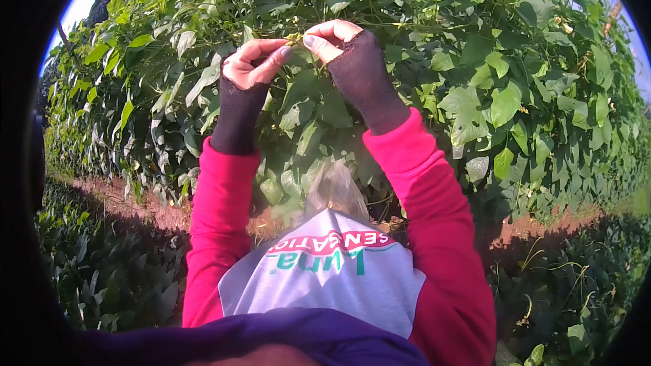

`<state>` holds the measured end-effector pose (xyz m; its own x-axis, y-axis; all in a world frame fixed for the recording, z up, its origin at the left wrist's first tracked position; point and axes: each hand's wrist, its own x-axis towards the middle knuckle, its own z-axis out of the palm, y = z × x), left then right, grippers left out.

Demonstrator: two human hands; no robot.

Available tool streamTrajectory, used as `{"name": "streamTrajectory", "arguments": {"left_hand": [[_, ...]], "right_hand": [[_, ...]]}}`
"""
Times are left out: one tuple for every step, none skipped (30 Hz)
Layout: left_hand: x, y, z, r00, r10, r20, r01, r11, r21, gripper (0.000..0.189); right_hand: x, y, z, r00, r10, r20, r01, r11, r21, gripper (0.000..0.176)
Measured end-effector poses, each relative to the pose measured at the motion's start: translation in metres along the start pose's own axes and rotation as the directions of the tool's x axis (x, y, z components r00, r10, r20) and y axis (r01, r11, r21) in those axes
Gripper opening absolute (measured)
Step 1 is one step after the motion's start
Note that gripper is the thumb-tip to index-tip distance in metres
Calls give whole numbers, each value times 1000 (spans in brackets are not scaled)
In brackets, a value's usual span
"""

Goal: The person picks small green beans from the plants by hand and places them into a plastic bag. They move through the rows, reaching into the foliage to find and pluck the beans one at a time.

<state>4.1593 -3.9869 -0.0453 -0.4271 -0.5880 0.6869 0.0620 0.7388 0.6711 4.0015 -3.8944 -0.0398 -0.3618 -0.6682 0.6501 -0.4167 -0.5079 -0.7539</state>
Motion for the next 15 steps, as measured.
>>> {"name": "streamTrajectory", "arguments": {"left_hand": [[0,-1,-1,999,-51,2,51,995,-89,19],[2,-3,-3,997,-72,9,73,986,-152,19],[3,-3,-6,997,-75,21,77,984,-158,19],[4,-2,-9,996,-79,29,83,981,-176,18],[5,-2,-12,996,-84,35,89,977,-193,18],[6,-6,-14,994,-101,43,108,977,-186,16],[7,-8,-16,993,-105,51,113,976,-186,16],[8,-11,-18,991,-121,54,130,967,-220,16],[8,-14,-20,989,-137,57,147,956,-253,15],[9,-17,-22,989,-137,54,146,957,-250,15],[10,-20,-24,988,-142,57,152,956,-250,15],[10,-22,-26,988,-145,55,154,955,-252,14],[10,-24,-27,988,-147,52,155,955,-254,14],[9,-26,-28,985,-163,60,173,945,-277,13],[9,-28,-29,984,-165,63,176,944,-277,13]], "right_hand": [[-1,-3,-1,1000,3,-4,-3,1000,-9,11],[-3,-6,0,1000,6,-6,-6,1000,-17,11],[-5,-8,1,1000,14,-15,-15,1000,-23,11],[-6,-11,2,999,5,-47,-5,1000,2,11],[-9,-14,4,997,-4,-79,6,1000,28,11],[-13,-20,3,995,33,-92,-32,999,8,12],[-22,-21,2,994,39,-97,-39,999,7,12],[-32,-24,1,998,20,-62,-24,997,-67,12],[-43,-26,-1,1000,3,-25,-6,990,-139,12],[-55,-28,-2,988,-106,114,127,972,-199,11],[-72,-22,-1,970,-74,232,128,965,-227,10],[-92,-13,5,941,-27,336,120,958,-259,8],[-113,-1,12,882,185,434,-48,951,-306,9],[-132,15,19,812,255,524,-36,919,-392,11],[-153,41,24,741,238,628,77,899,-431,14]]}}
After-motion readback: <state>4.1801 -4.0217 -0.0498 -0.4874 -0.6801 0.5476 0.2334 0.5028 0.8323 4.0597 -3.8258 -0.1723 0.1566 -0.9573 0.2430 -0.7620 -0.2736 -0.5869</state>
